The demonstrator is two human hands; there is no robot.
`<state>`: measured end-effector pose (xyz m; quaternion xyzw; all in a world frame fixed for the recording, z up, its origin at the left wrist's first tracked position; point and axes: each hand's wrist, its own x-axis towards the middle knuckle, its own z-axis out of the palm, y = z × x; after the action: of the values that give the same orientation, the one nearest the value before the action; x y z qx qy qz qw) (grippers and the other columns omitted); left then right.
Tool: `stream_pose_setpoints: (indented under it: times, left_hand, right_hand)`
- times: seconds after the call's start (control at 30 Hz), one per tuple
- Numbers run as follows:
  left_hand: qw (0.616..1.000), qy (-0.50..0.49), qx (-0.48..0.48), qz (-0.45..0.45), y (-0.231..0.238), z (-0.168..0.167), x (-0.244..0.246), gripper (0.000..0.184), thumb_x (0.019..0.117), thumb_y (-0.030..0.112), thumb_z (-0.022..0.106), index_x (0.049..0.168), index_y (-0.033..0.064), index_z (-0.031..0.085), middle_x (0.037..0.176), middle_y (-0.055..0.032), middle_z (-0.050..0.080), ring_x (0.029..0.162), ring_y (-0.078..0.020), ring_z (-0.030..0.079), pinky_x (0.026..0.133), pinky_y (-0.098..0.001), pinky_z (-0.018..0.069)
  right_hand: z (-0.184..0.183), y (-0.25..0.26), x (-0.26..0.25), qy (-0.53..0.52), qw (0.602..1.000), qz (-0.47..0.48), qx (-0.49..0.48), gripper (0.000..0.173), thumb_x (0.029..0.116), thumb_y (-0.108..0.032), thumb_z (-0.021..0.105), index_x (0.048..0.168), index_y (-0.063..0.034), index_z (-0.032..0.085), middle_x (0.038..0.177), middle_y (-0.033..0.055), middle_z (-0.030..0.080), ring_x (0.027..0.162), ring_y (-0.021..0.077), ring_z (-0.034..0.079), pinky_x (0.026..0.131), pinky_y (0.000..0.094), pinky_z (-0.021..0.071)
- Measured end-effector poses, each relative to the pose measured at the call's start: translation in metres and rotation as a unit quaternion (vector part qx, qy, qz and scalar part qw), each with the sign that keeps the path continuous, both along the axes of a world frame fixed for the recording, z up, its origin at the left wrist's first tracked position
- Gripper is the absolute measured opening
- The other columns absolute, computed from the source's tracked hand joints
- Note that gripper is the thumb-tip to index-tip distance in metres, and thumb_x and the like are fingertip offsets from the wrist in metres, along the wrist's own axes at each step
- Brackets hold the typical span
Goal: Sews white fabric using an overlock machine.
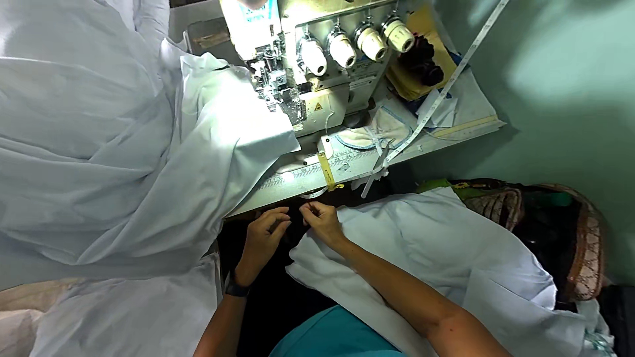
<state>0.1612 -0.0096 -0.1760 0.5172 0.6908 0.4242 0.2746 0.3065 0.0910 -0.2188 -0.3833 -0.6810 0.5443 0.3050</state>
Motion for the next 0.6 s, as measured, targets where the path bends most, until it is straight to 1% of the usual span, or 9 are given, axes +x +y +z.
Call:
stream_pose_setpoints:
  times: [0.07, 0.1, 0.17, 0.23, 0.3, 0.4, 0.47, 0.53, 0.6]
  left_hand:
    - [0.999, -0.027, -0.047, -0.009, 0.002, -0.001, -0.003, 0.018, 0.0954, 0.008, 0.063, 0.098, -0.0062, 0.074, 0.120, -0.0218, 0.071, 0.111, -0.0189, 0.069, 0.095, -0.0278, 0.0533]
    - [0.998, -0.029, -0.057, -0.008, 0.002, -0.001, -0.003, 0.018, 0.0952, 0.007, 0.063, 0.098, -0.0066, 0.074, 0.120, -0.0227, 0.070, 0.111, -0.0204, 0.069, 0.095, -0.0289, 0.0531]
    - [0.998, -0.023, -0.060, -0.004, 0.002, -0.001, -0.002, 0.018, 0.0952, 0.006, 0.062, 0.098, -0.0070, 0.074, 0.120, -0.0231, 0.070, 0.112, -0.0218, 0.068, 0.095, -0.0292, 0.0527]
    - [0.998, -0.011, -0.054, -0.001, 0.001, -0.001, 0.000, 0.018, 0.0950, 0.005, 0.062, 0.098, -0.0069, 0.074, 0.119, -0.0235, 0.070, 0.111, -0.0234, 0.068, 0.095, -0.0303, 0.0527]
    - [0.999, -0.001, -0.054, 0.003, 0.002, -0.001, 0.002, 0.017, 0.0952, 0.005, 0.062, 0.098, -0.0065, 0.075, 0.119, -0.0235, 0.070, 0.109, -0.0233, 0.069, 0.093, -0.0305, 0.0529]
    - [0.999, 0.006, -0.045, 0.009, 0.001, 0.000, -0.001, 0.017, 0.0942, 0.006, 0.063, 0.097, -0.0056, 0.075, 0.117, -0.0228, 0.071, 0.110, -0.0246, 0.068, 0.096, -0.0333, 0.0524]
    - [1.000, 0.000, -0.031, 0.001, 0.000, -0.001, -0.005, 0.017, 0.0931, 0.007, 0.064, 0.095, -0.0046, 0.075, 0.118, -0.0224, 0.071, 0.111, -0.0227, 0.068, 0.096, -0.0313, 0.0526]
    - [0.999, -0.028, -0.033, -0.022, -0.001, -0.002, -0.008, 0.017, 0.0933, 0.008, 0.064, 0.095, -0.0046, 0.075, 0.122, -0.0231, 0.069, 0.116, -0.0215, 0.066, 0.099, -0.0309, 0.0518]
    - [0.996, -0.053, -0.057, -0.048, 0.002, -0.002, -0.009, 0.017, 0.0939, 0.007, 0.063, 0.097, -0.0051, 0.074, 0.127, -0.0236, 0.067, 0.122, -0.0220, 0.064, 0.103, -0.0325, 0.0492]
  right_hand:
    - [0.001, -0.001, 0.008, -0.058, 0.989, 0.018, 0.132, 0.016, 0.0902, -0.005, 0.063, 0.089, 0.0041, 0.076, 0.077, 0.0126, 0.072, 0.067, 0.0166, 0.067, 0.063, 0.0305, 0.0545]
    - [0.006, 0.000, 0.011, -0.106, 0.978, 0.030, 0.178, 0.017, 0.0894, -0.005, 0.064, 0.095, 0.0023, 0.078, 0.084, 0.0166, 0.073, 0.072, 0.0251, 0.071, 0.064, 0.0382, 0.0567]
    - [0.020, 0.001, 0.012, -0.217, 0.955, 0.055, 0.193, 0.025, 0.0921, -0.009, 0.065, 0.112, -0.0009, 0.078, 0.095, 0.0249, 0.070, 0.075, 0.0364, 0.070, 0.064, 0.0475, 0.0556]
    - [0.029, 0.005, 0.009, -0.297, 0.936, 0.079, 0.172, 0.030, 0.0962, -0.012, 0.062, 0.122, -0.0035, 0.075, 0.110, 0.0317, 0.066, 0.076, 0.0406, 0.069, 0.066, 0.0496, 0.0543]
    - [0.022, 0.009, 0.005, -0.289, 0.934, 0.080, 0.192, 0.029, 0.0966, -0.011, 0.063, 0.121, -0.0004, 0.073, 0.114, 0.0336, 0.065, 0.074, 0.0415, 0.070, 0.065, 0.0503, 0.0557]
    - [0.007, 0.007, 0.003, -0.162, 0.965, 0.047, 0.199, 0.020, 0.0924, -0.004, 0.065, 0.105, 0.0058, 0.076, 0.102, 0.0249, 0.074, 0.082, 0.0378, 0.074, 0.071, 0.0504, 0.0588]
    - [0.013, 0.005, 0.006, -0.086, 0.985, 0.062, 0.133, 0.019, 0.0939, -0.003, 0.062, 0.098, 0.0065, 0.077, 0.100, 0.0198, 0.076, 0.086, 0.0284, 0.074, 0.078, 0.0418, 0.0584]
    - [0.025, 0.002, 0.012, -0.049, 0.992, 0.115, 0.026, 0.022, 0.0969, -0.007, 0.059, 0.093, 0.0076, 0.075, 0.091, 0.0150, 0.073, 0.080, 0.0128, 0.065, 0.075, 0.0274, 0.0513]
    - [0.032, 0.001, 0.019, -0.050, 0.985, 0.157, -0.055, 0.025, 0.0976, -0.011, 0.059, 0.084, 0.0078, 0.070, 0.078, 0.0076, 0.063, 0.070, 0.0032, 0.051, 0.066, 0.0199, 0.0409]
